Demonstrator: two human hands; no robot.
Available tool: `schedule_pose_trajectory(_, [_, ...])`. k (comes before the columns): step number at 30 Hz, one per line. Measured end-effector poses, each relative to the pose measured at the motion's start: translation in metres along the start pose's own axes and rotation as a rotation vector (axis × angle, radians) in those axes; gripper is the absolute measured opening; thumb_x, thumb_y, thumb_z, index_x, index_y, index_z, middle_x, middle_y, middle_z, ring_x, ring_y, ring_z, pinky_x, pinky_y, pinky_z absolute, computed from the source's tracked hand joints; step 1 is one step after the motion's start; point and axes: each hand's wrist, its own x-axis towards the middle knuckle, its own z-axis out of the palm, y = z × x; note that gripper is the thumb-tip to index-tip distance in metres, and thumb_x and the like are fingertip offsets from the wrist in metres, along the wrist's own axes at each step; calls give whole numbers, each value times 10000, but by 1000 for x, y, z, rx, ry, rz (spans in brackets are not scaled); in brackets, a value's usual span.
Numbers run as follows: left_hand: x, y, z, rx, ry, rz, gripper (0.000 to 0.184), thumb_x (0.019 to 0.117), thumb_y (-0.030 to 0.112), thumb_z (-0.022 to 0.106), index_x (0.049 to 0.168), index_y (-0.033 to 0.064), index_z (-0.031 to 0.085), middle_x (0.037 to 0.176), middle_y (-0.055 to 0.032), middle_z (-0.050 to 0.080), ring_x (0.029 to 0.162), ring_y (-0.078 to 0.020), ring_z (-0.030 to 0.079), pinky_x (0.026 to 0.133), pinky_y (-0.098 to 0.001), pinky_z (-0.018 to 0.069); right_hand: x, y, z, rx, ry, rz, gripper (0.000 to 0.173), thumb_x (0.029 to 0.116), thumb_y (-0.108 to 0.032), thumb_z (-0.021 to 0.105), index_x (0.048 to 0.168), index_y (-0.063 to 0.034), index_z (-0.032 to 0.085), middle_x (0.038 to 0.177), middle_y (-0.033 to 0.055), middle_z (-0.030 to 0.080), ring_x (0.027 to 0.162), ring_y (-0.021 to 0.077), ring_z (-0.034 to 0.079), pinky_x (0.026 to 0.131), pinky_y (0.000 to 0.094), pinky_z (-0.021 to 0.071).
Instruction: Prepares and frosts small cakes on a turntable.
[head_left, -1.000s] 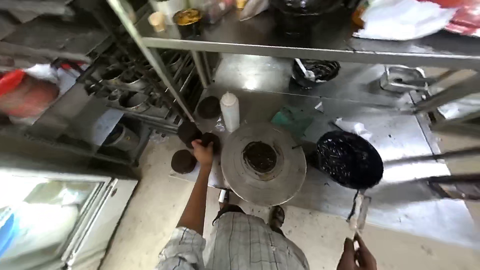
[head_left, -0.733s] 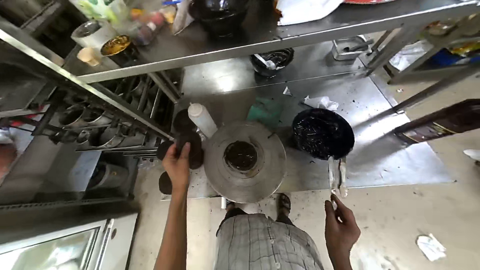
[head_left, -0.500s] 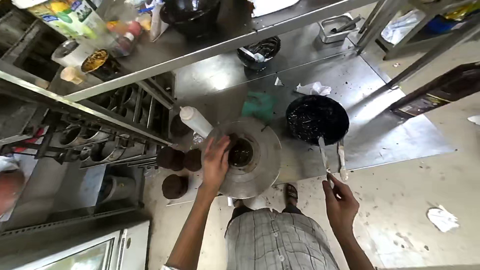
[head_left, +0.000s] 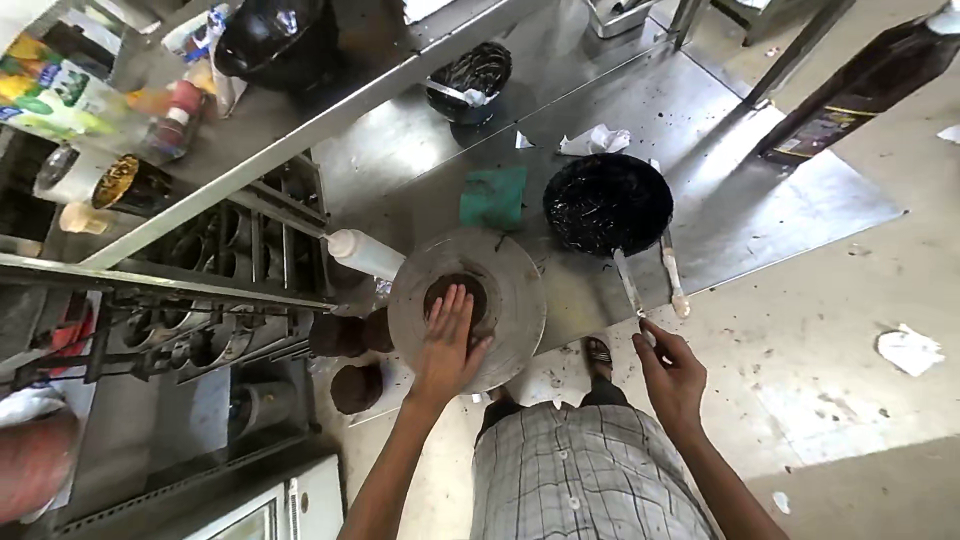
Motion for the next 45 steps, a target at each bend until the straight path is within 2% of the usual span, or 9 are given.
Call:
schedule_pose_trajectory(5, [7,8,-10,6,-5,-38,848,943,613,598,1557,59,410,1652,-97,336,1560,-208,225,1284,-476,205,-1,-6,3,26,5,8,318,969,-218,679,1245,-64,712,1001,63,690,761,91,634,641,239,547])
schedule_pose_trajectory(8, [17,14,-17,43,-53,-92,975,904,724,549,1608,91,316,1700,-120,193,1584,-255,110,1287,-527,123,1,-13,-1,-3,-4,-8,318,969,-238,678,1238,-73,718,968,41,681,744,76,622,630,226,537])
schedule_pose_trajectory(11, [20,13,-1,58,-39,-101,992,857,783,560,1601,158,359,1706,-101,182,1584,-268,104,1284,-545,129,6,-17,-3,-16,-35,-15,321,968,-238,685,1246,-82,721,959,37,683,719,81,605,608,230,520])
schedule_pose_trajectory(24, [20,24,8,33,-48,-182,1026,814,836,540,1593,185,386,1710,-115,161,1587,-305,55,1279,-567,74,5,-56,34,14,-89,-16,315,940,-158,712,1239,-59,726,989,50,724,756,116,657,659,260,571])
schedule_pose_trajectory(30, [30,36,-15,-71,10,-327,1160,819,845,539,1620,55,256,1690,-104,238,1583,-294,102,1273,-588,77,17,-72,55,26,-160,-60,312,939,-136,707,1238,-49,726,972,61,715,749,129,660,660,264,584])
schedule_pose_trajectory(33, [33,39,-4,-12,-36,-380,1128,802,884,492,1617,126,310,1715,-125,122,1581,-359,16,1249,-648,42,21,-76,57,-13,-188,-56,314,943,-125,702,1247,-47,716,909,50,712,715,122,644,639,252,563])
schedule_pose_trajectory(38, [32,43,7,-53,-36,-415,1114,807,884,483,1621,143,311,1714,-151,103,1579,-376,-7,1248,-646,30,19,-93,58,-100,-230,-122,316,984,-132,641,1276,-14,676,868,41,675,688,91,610,606,219,531])
schedule_pose_trajectory(40, [33,37,-11,-198,-17,-440,1072,845,880,428,1616,143,323,1709,-132,150,1582,-346,44,1260,-623,57,19,-105,62,-126,-270,-206,315,991,-138,626,1269,2,678,944,56,687,722,82,625,612,206,542])
schedule_pose_trajectory(45, [37,-41,-83,-548,467,-647,899,914,530,716,1565,25,357,1659,-170,280,1540,-319,258,1242,-513,271,-1,-139,84,-349,-489,-562,268,965,-145,635,1189,-62,754,1021,98,683,732,75,647,593,225,579])
